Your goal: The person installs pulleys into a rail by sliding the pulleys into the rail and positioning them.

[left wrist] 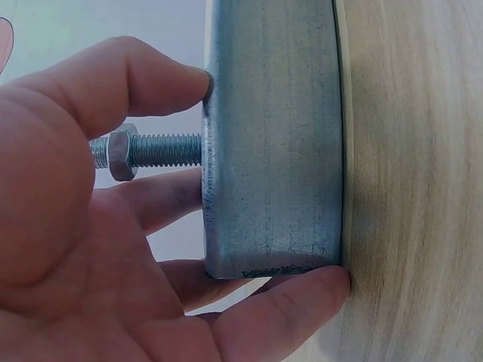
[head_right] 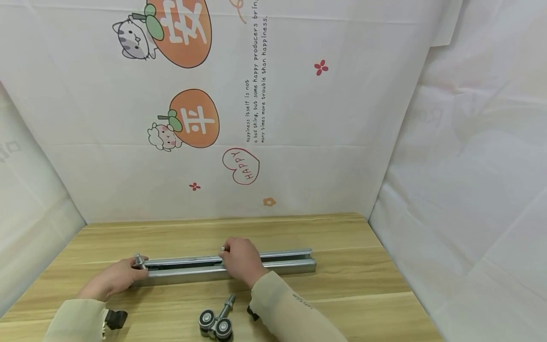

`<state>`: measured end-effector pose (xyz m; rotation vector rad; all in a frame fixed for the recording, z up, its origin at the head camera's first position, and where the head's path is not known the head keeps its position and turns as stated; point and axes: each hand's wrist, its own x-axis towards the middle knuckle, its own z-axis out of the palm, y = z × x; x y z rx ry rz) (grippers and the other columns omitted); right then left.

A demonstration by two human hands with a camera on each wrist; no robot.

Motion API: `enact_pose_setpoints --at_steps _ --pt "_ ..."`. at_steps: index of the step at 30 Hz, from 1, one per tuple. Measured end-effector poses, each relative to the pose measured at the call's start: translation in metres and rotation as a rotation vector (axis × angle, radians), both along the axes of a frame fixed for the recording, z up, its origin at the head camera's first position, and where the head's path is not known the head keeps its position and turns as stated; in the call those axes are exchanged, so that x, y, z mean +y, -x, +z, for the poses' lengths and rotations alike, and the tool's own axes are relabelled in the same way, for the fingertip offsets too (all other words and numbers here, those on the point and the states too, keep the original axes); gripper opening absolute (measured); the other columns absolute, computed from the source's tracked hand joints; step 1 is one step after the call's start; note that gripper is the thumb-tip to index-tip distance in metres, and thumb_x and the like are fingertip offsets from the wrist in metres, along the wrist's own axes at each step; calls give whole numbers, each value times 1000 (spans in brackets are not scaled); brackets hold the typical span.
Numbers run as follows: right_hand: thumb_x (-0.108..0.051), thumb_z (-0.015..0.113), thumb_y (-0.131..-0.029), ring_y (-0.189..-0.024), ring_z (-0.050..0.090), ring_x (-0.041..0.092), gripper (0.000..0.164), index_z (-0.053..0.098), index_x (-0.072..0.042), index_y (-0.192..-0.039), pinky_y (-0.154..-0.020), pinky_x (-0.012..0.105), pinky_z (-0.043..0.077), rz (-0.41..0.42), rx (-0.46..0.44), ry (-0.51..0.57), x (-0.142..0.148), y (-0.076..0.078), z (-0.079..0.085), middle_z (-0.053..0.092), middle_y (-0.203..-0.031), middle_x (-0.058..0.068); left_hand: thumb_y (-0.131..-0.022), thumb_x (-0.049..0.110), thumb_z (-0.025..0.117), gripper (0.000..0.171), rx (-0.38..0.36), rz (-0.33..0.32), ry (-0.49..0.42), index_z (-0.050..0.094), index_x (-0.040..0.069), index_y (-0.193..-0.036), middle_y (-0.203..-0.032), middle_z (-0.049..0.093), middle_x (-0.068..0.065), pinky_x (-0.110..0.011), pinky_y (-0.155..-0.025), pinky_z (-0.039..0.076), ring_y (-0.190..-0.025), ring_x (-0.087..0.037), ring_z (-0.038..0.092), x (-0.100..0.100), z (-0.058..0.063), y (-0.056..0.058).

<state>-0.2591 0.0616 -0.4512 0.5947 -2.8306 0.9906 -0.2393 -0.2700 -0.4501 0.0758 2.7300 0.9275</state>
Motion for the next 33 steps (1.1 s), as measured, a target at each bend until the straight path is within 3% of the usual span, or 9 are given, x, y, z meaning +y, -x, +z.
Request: enact_pose_setpoints --at_steps 25,28,33 --pt "-21 66 -98 -68 53 7 10 71 -13 -98 -61 27 47 -2 -5 15 -14 0 3 61 -80 -10 -93 26 63 64 7 11 8 45 -16 -138 -139 39 -43 -67 -99 35 -128 -60 35 0 3 0" --pt "-23 65 -98 -70 55 6 15 72 -11 -104 -64 26 49 27 13 -13 -13 -3 2 65 -85 -9 -93 25 64 63 4 12 3 45 -16 -137 -139 39 -43 -66 -99 36 -128 -60 36 0 3 0" --pt "-29 64 -99 -94 66 12 40 63 -6 -132 -77 29 54 95 -29 -31 -5 -11 2 70 -112 2 -92 24 64 64 3 3 -4 44 -17 -138 -139 39 -43 -65 -100 36 -128 -58 37 0 1 -1"
